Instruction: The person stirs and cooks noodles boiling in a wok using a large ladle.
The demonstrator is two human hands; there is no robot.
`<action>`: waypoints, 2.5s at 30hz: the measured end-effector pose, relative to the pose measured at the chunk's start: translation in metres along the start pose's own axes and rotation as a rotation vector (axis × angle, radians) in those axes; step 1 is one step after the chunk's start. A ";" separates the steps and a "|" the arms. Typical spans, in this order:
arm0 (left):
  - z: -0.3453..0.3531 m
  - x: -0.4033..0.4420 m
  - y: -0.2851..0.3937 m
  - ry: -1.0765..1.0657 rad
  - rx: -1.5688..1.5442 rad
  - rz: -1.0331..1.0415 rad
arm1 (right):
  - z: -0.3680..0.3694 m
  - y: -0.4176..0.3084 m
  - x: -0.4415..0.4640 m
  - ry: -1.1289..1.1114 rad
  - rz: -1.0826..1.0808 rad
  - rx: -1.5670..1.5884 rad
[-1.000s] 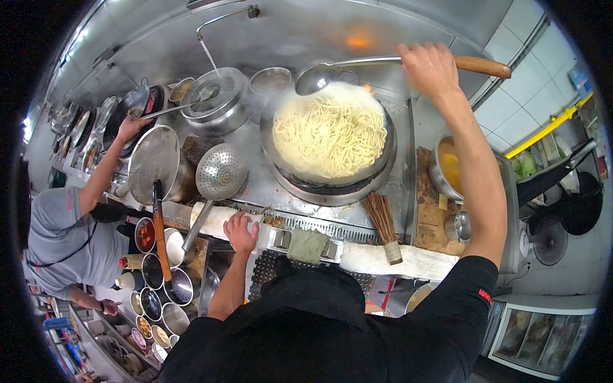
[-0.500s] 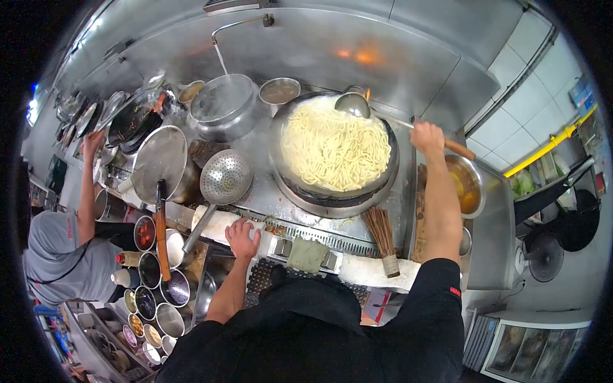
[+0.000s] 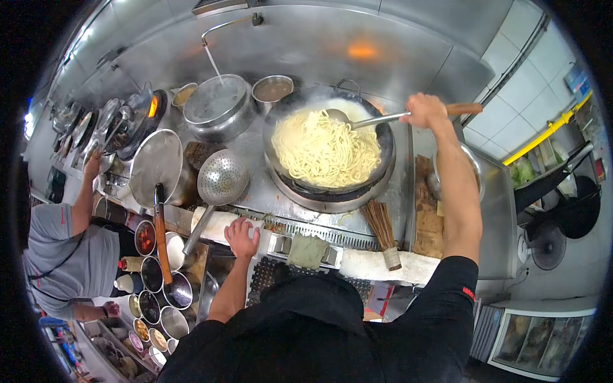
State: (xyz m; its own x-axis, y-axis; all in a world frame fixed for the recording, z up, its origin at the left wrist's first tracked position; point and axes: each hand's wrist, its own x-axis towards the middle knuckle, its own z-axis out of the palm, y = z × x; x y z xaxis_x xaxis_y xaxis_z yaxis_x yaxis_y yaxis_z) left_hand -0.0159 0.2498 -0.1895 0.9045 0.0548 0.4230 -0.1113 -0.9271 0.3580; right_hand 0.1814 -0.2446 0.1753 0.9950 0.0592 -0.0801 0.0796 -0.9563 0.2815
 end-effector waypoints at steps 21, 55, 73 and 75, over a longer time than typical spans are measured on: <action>0.000 0.000 -0.001 -0.059 0.011 -0.043 | 0.042 -0.007 0.054 0.862 -0.056 -0.236; 0.004 -0.001 -0.004 -0.060 0.002 -0.064 | -0.041 -0.017 0.023 -0.007 0.040 0.077; 0.000 -0.001 0.000 -0.051 0.006 -0.044 | -0.018 0.021 0.045 0.604 -0.085 -0.176; 0.001 -0.001 -0.001 -0.046 -0.003 -0.039 | 0.013 0.023 0.053 0.685 -0.080 -0.185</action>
State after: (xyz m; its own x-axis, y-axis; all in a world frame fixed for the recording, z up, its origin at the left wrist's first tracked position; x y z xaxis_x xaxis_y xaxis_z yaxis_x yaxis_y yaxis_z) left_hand -0.0167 0.2500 -0.1909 0.9259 0.0737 0.3704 -0.0767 -0.9236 0.3756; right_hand 0.2349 -0.2671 0.1656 0.7950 0.3522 0.4939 0.1026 -0.8805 0.4628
